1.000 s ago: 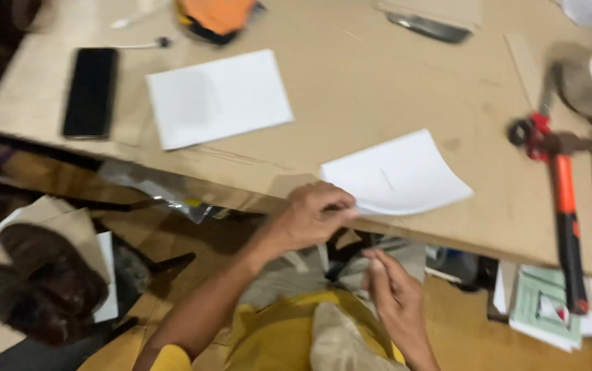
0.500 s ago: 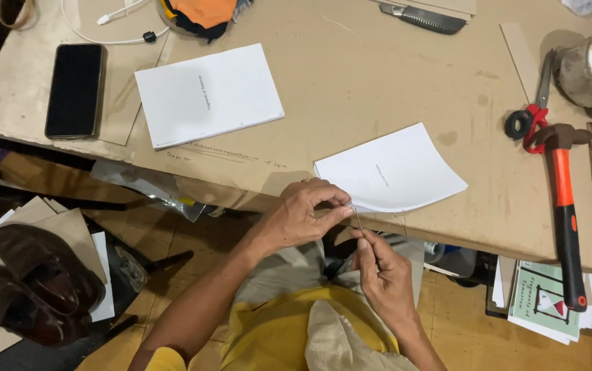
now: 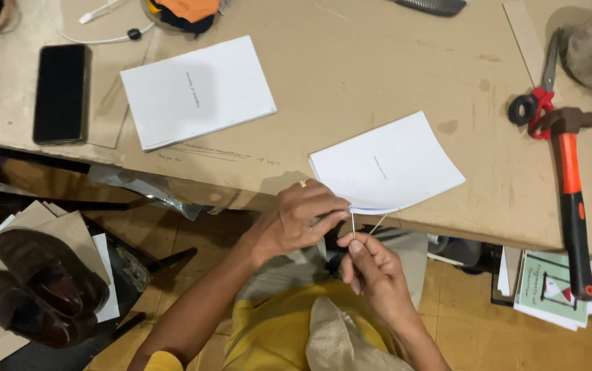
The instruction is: The person arranges white paper sheets on a cluttered workbench, then uses a needle and thread to sew through the folded edge of a paper stack. The person repeatedly pushes the needle through the paper and pulls the thread to bind the sheets together.
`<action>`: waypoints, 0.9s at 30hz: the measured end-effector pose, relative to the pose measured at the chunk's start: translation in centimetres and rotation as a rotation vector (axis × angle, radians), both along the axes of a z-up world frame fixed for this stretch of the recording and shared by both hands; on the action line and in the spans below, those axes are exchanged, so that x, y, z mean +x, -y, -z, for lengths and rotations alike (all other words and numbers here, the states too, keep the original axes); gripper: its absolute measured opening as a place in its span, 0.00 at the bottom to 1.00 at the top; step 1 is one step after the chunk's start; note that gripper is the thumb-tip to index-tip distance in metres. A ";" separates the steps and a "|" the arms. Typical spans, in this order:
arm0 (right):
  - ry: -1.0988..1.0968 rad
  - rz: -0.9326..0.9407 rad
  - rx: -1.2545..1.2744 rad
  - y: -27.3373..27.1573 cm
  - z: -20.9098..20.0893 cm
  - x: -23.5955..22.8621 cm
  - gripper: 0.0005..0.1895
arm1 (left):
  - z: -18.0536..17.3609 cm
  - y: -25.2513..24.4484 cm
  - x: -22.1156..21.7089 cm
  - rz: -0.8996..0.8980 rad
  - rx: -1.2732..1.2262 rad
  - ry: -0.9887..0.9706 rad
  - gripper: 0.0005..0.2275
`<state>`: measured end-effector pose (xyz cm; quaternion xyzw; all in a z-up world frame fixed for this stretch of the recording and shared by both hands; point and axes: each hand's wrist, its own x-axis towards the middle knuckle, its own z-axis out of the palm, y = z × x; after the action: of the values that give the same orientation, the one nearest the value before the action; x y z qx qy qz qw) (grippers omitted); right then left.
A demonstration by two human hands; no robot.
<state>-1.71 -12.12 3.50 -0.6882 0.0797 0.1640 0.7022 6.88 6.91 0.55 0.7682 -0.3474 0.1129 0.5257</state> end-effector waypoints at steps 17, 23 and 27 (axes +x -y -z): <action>0.047 -0.019 0.049 -1.0 -0.2 1.2 0.13 | -2.5 0.0 0.1 -0.173 0.110 0.536 0.05; -0.067 -0.045 -0.154 -0.5 -1.3 0.7 0.22 | -0.7 -0.2 0.1 -0.171 0.179 0.490 0.06; 0.286 -0.044 -0.222 0.2 0.9 -0.9 0.24 | -0.5 -0.2 0.0 -0.150 0.176 0.472 0.07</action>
<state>-2.57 -12.37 2.61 -0.7793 -0.0186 0.0700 0.6224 6.84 7.14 1.04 0.7869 -0.4110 0.2971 0.3515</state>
